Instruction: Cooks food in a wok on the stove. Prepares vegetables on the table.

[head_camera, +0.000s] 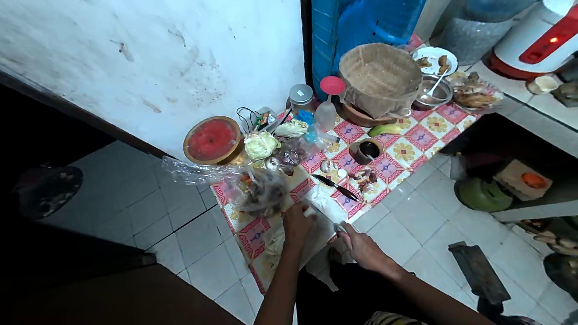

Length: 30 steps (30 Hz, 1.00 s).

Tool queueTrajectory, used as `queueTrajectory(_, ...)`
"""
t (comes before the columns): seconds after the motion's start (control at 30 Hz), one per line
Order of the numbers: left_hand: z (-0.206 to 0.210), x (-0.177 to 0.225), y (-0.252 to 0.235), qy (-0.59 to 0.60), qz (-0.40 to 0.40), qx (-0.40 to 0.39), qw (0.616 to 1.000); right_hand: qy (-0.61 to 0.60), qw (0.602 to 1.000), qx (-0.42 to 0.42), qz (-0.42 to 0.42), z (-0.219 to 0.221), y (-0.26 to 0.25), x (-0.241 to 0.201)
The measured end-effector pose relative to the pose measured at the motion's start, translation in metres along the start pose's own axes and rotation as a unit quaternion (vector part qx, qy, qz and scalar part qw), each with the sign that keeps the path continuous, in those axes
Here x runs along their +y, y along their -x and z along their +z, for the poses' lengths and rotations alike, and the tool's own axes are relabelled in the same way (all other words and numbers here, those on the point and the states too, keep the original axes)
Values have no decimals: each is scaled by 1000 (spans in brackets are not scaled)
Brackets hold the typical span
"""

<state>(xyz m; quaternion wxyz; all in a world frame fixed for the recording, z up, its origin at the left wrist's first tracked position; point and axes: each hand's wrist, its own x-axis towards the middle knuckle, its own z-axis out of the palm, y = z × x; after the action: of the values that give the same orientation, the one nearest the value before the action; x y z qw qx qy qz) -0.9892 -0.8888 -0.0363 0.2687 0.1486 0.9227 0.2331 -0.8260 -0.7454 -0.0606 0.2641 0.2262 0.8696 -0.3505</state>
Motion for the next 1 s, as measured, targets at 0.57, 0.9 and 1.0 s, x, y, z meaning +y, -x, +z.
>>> queueTrajectory(0.57, -1, 2, -1, -6, 2, -2, 1000, 2, 1000, 9, -20, -2, -16, -20)
queueTrajectory(0.9, -12, -9, 10, -36, 16, -29, 999, -96, 994, -2, -44, -10, -7, 5)
queueTrajectory(1.0, -14, -6, 12, -46, -2, -49, 998, -66, 998, 9, -23, -14, -1, -9)
